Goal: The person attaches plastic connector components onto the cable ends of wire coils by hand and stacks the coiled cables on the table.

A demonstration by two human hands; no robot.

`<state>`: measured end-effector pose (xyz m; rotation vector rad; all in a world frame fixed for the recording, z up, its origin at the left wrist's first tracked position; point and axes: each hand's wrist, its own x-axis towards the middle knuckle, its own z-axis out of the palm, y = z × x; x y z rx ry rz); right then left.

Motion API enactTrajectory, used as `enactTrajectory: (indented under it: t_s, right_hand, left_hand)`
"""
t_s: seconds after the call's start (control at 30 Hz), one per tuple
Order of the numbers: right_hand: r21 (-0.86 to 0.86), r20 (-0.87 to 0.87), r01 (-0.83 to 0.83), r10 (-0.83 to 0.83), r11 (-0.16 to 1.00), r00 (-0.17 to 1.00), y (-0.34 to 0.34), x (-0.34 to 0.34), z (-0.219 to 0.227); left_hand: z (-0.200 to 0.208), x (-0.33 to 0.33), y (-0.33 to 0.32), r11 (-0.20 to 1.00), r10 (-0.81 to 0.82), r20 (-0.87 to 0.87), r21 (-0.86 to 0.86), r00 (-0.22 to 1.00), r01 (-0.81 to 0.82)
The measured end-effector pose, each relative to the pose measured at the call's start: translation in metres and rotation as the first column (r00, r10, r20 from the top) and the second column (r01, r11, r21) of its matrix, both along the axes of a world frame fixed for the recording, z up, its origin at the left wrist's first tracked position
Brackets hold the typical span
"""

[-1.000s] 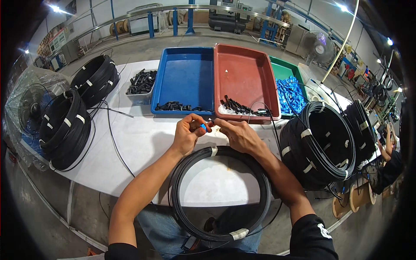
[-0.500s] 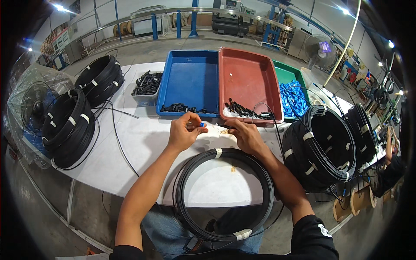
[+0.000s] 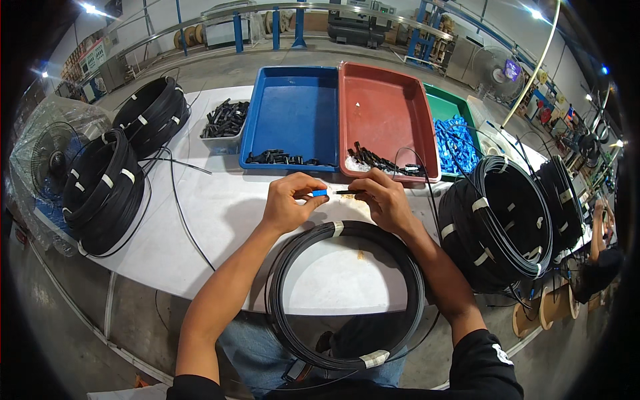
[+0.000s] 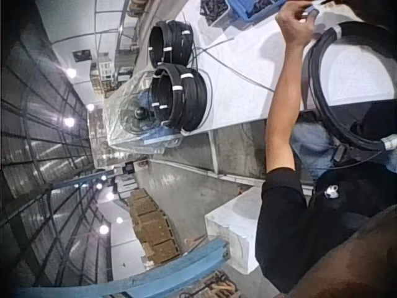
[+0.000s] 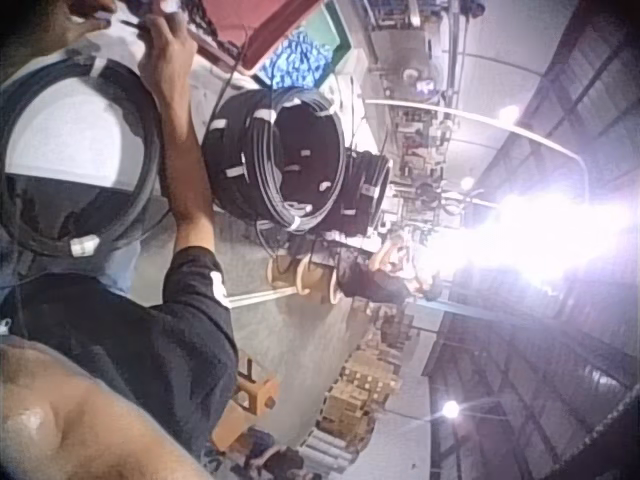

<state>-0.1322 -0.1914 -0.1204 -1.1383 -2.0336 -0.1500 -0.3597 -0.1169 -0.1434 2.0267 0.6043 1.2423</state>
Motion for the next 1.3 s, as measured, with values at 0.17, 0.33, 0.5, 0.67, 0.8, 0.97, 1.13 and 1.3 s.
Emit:
enactTrajectory:
  t_s: [0.17, 0.33, 0.5, 0.67, 0.8, 0.97, 1.13, 1.3]
  right_hand:
    - [0.010, -0.021, -0.027, 0.027, 1.000, 0.999, 0.000, -0.001, 0.001]
    - [-0.049, -0.035, -0.016, 0.015, 0.999, 0.999, -0.003, -0.002, 0.001]
    - [-0.029, -0.061, -0.035, 0.034, 0.999, 0.998, -0.002, -0.003, 0.000]
    - [-0.020, -0.054, -0.044, 0.043, 0.999, 0.998, 0.000, -0.001, -0.003]
    - [-0.032, -0.070, -0.048, 0.046, 0.998, 0.997, -0.001, -0.002, -0.003]
    - [-0.039, -0.080, -0.055, 0.051, 0.998, 0.995, -0.001, -0.005, -0.002]
    - [-0.075, -0.137, -0.065, 0.055, 0.995, 0.989, 0.004, -0.007, -0.002]
    - [-0.093, -0.142, -0.136, 0.122, 0.986, 0.982, 0.004, -0.007, -0.002]
  left_hand:
    - [-0.002, 0.000, 0.001, 1.000, 0.019, -0.006, 0.010, 1.000, -0.019]
    - [-0.003, 0.001, 0.000, 0.999, 0.016, 0.025, 0.032, 1.000, -0.017]
    - [-0.004, 0.002, -0.001, 1.000, -0.004, 0.027, 0.008, 1.000, 0.004]
    - [-0.003, 0.002, -0.001, 0.999, -0.024, 0.016, 0.045, 1.000, 0.023]
    - [-0.002, 0.001, -0.002, 0.999, -0.038, 0.011, 0.035, 0.999, 0.037]
    - [-0.003, 0.002, -0.003, 0.997, -0.056, -0.014, 0.049, 0.998, 0.056]
    - [-0.006, 0.006, -0.001, 1.000, -0.026, -0.014, 0.011, 1.000, 0.026]
    - [-0.005, 0.016, -0.007, 1.000, -0.025, -0.063, -0.013, 0.998, 0.025]
